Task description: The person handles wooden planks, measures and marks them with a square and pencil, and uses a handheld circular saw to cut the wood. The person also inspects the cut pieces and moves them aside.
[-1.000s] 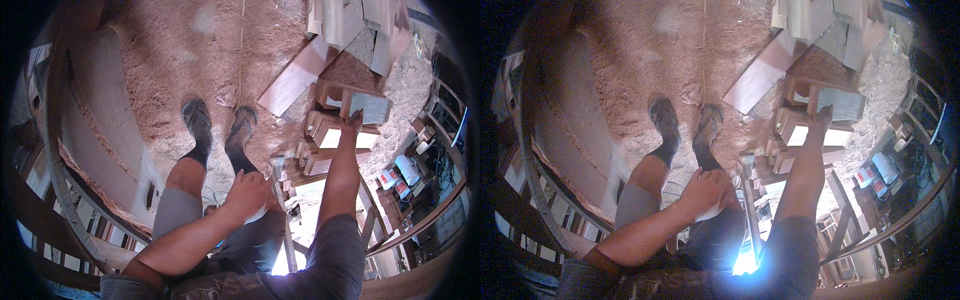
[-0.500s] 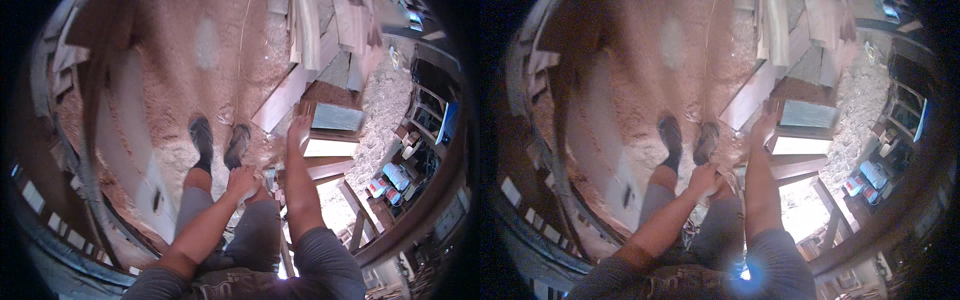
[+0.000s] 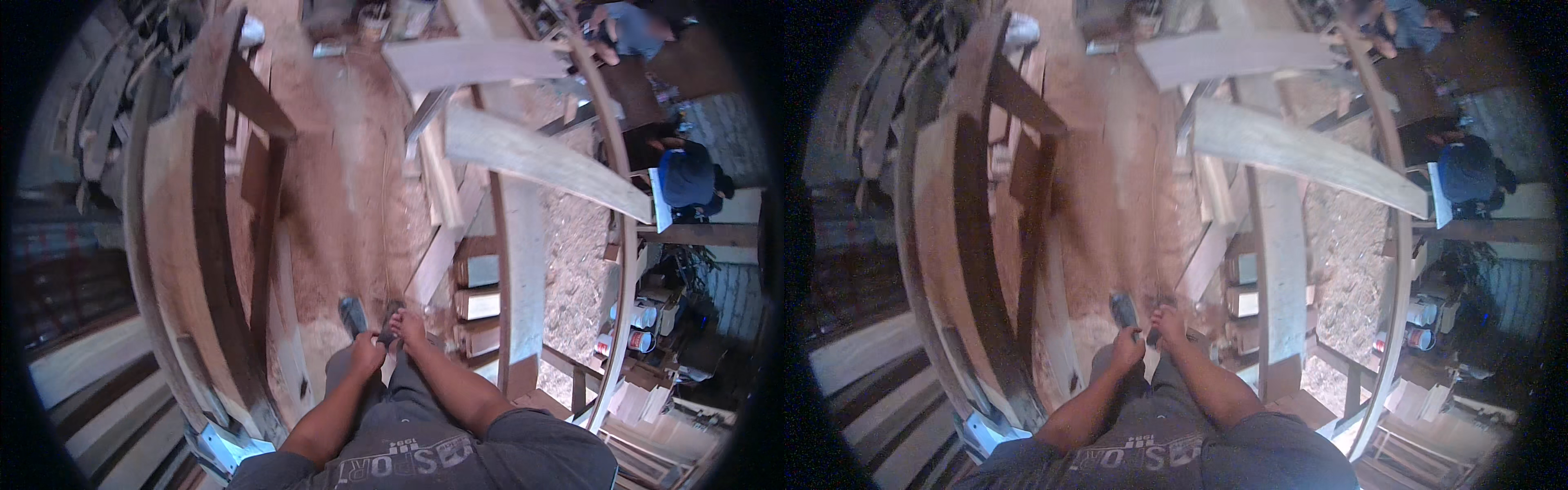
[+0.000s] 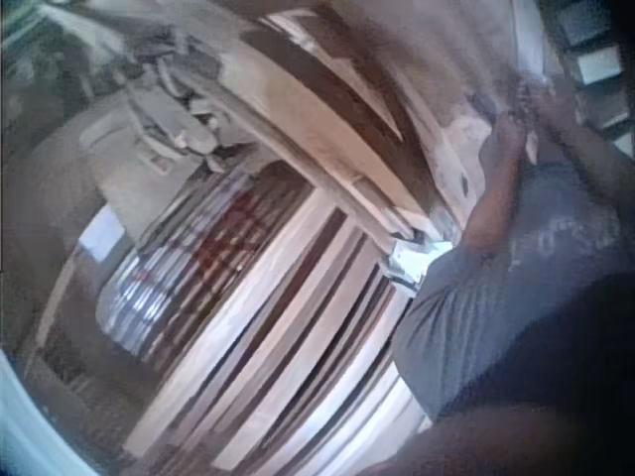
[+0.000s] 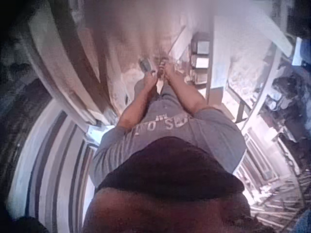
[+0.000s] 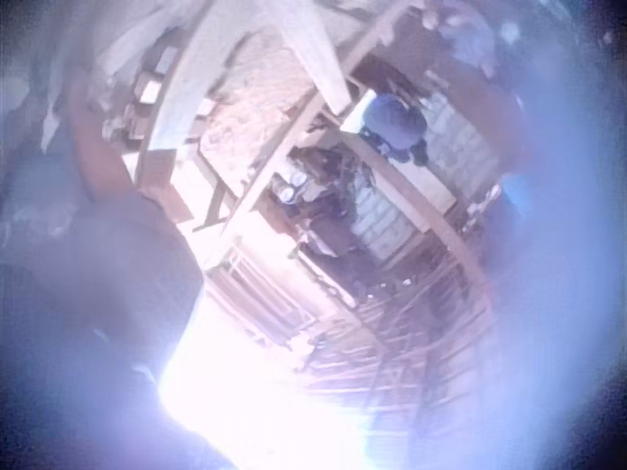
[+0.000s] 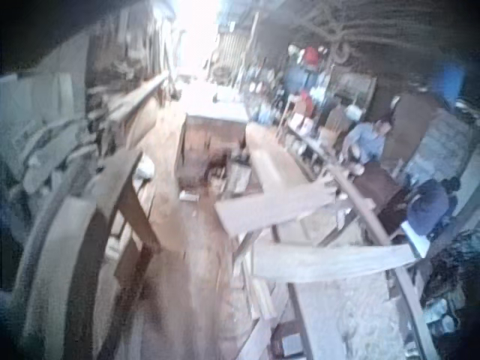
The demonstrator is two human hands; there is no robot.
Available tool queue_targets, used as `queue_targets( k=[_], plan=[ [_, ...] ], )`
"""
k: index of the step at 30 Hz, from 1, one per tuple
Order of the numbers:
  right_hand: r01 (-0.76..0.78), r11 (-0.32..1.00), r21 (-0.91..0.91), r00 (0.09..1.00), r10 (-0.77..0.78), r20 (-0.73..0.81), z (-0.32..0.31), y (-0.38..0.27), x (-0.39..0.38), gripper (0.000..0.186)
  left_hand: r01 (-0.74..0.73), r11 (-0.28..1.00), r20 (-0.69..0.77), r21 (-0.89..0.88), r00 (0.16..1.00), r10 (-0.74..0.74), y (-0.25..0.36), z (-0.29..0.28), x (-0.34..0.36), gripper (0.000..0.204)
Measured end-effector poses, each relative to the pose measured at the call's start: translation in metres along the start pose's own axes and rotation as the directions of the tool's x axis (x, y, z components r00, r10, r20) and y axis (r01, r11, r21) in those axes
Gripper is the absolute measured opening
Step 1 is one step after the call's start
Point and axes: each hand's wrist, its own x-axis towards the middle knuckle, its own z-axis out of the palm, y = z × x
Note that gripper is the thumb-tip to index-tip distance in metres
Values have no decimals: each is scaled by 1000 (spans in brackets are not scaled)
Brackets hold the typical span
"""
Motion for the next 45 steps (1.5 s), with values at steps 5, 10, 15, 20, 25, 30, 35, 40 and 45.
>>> queue_targets(
  k=[5,10,15,20,25,30,35,40,45],
  plan=[
    [223,961,-161,961,-190,201,76,-141,-92,29,-252,968,-255,10,935,246,82,-57,28,34],
    [557,816,-155,820,-512,257,88,-234,-148,28,-489,872,-378,15,805,458,201,-120,56,30],
    [644,761,-74,762,-631,143,67,-286,-156,27,-736,676,-387,37,613,689,294,-164,78,27],
    [681,732,28,732,-681,18,54,-339,-184,29,-824,558,-367,100,491,790,393,-205,82,26],
    [685,723,-89,696,-686,-211,15,-372,-174,26,-940,341,-360,-1,319,877,491,-222,135,26],
    [564,599,-569,464,-800,-382,4,-407,-150,28,-838,433,-177,333,396,901,568,-256,243,38],
    [570,771,-283,557,-616,-557,26,-434,-139,40,-698,325,31,638,445,895,617,-259,312,72],
    [193,981,-28,955,-195,-223,66,-454,-135,57,-543,467,140,698,743,654,651,-269,349,99],
    [235,951,200,967,-208,-148,139,-457,-130,61,-612,519,300,597,770,564,677,-278,345,105]
  ],
)
